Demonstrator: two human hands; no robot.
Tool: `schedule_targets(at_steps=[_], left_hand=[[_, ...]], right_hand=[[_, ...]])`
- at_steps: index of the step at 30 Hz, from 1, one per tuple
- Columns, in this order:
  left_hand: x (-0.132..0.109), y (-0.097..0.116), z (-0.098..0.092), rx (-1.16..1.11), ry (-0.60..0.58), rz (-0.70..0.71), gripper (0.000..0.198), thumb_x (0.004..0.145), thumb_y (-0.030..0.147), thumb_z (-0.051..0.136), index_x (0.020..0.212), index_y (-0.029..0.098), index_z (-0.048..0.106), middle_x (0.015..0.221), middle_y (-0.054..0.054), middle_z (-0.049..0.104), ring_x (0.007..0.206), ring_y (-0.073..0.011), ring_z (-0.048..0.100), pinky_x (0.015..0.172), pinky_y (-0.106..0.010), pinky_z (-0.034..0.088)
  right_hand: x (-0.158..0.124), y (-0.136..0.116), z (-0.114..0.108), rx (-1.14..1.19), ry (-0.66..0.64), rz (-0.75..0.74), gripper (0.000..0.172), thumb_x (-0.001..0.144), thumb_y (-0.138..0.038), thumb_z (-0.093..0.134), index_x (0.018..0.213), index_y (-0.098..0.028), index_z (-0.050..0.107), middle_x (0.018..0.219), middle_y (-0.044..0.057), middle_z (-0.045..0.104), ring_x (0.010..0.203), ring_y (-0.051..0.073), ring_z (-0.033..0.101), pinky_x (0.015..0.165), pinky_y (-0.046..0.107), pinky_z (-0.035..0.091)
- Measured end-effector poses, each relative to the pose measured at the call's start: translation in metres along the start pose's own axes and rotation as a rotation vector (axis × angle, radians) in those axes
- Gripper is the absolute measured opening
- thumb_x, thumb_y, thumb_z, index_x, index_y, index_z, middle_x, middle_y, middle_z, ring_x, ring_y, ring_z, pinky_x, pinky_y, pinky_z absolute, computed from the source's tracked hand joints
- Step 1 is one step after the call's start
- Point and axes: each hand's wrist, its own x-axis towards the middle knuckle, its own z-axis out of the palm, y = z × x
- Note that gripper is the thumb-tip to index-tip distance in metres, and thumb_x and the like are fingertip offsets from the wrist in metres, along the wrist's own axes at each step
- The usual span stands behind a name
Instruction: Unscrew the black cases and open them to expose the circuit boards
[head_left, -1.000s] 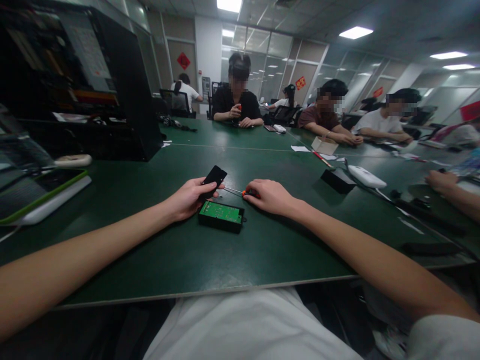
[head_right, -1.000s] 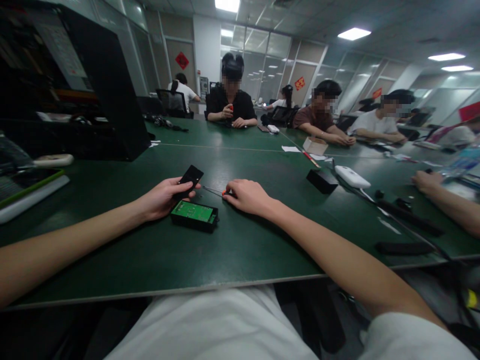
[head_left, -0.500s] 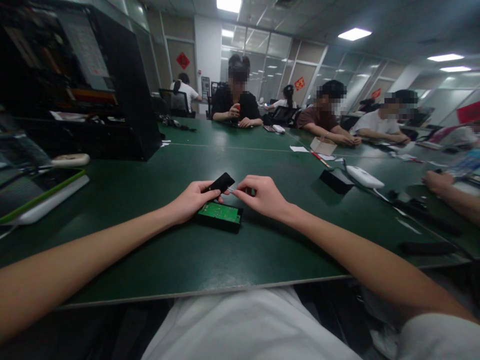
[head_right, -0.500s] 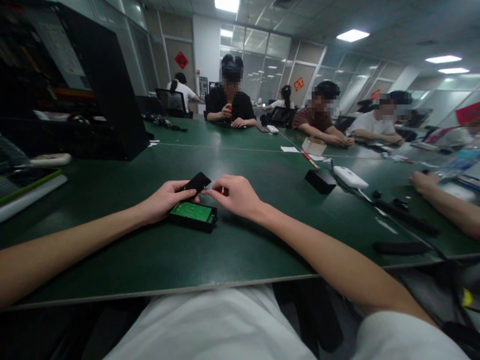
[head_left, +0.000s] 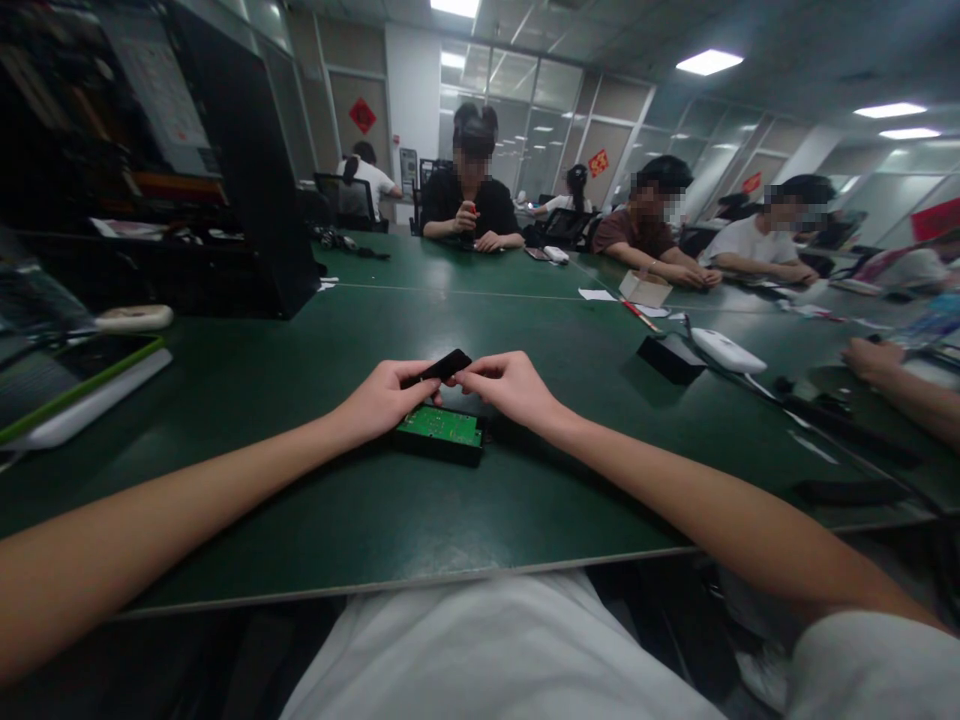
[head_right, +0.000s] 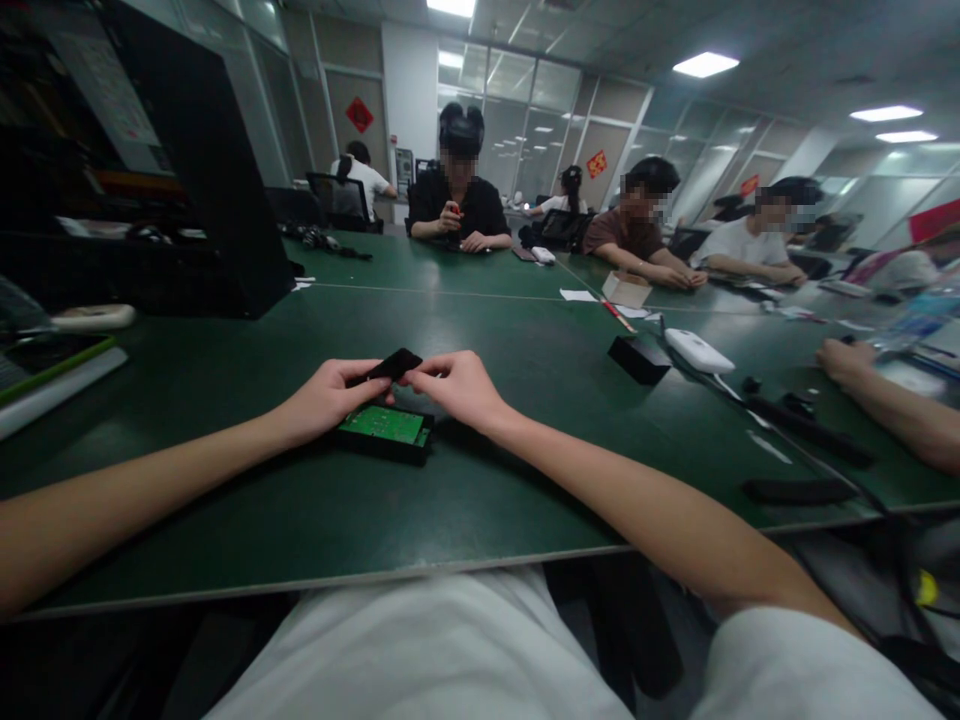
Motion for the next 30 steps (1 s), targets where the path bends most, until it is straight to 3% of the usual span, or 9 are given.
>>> schedule_targets(at_steps=[4,8,13,23,30], left_hand=[[0.0,0.009,-0.004,0.235,0.001,0.225,0.027,0.095,0.027,0.056,0.112,0.016,0.074,0.088,-0.004,0.069,0.081,-0.0183,0.063,0.075,-0.028,0.046],[-0.002,0.015,-0.004,0.372,0.054,0.36,0.032,0.094,0.016,0.051,0.118,0.015,0.072,0.094,-0.006,0.07,0.084,-0.0184,0.063,0.078,-0.029,0.047],[-0.004,0.013,-0.004,0.429,0.069,0.428,0.037,0.093,0.011,0.049,0.125,0.013,0.068,0.106,-0.009,0.072,0.094,-0.0195,0.065,0.085,-0.029,0.048],[-0.003,0.015,-0.005,0.49,0.057,0.483,0.031,0.097,0.016,0.049,0.122,0.014,0.068,0.112,-0.01,0.072,0.101,-0.0205,0.067,0.09,-0.032,0.05],[-0.004,0.014,-0.005,0.51,0.074,0.497,0.032,0.098,0.015,0.048,0.123,0.014,0.068,0.114,-0.01,0.072,0.103,-0.0206,0.067,0.091,-0.032,0.051]], right_hand=[[0.001,0.001,0.002,0.151,-0.03,0.101,0.04,0.072,-0.049,0.073,0.076,-0.009,0.073,0.063,0.002,0.06,0.052,0.005,0.042,0.049,0.02,0.028],[0.001,0.001,0.002,0.308,-0.059,0.168,0.043,0.067,-0.05,0.076,0.086,-0.012,0.073,0.075,0.003,0.062,0.056,0.003,0.042,0.047,0.019,0.022],[0.001,0.002,0.001,0.44,-0.139,0.224,0.046,0.064,-0.049,0.08,0.093,-0.014,0.074,0.088,0.004,0.065,0.059,0.004,0.045,0.046,0.019,0.02],[0.006,0.007,-0.001,0.524,-0.136,0.255,0.04,0.057,-0.04,0.084,0.083,-0.013,0.068,0.072,-0.001,0.058,0.052,0.003,0.04,0.045,0.019,0.016],[0.003,0.005,0.0,0.497,-0.135,0.218,0.038,0.061,-0.04,0.083,0.086,-0.014,0.07,0.074,0.0,0.059,0.055,0.004,0.042,0.046,0.019,0.02]])
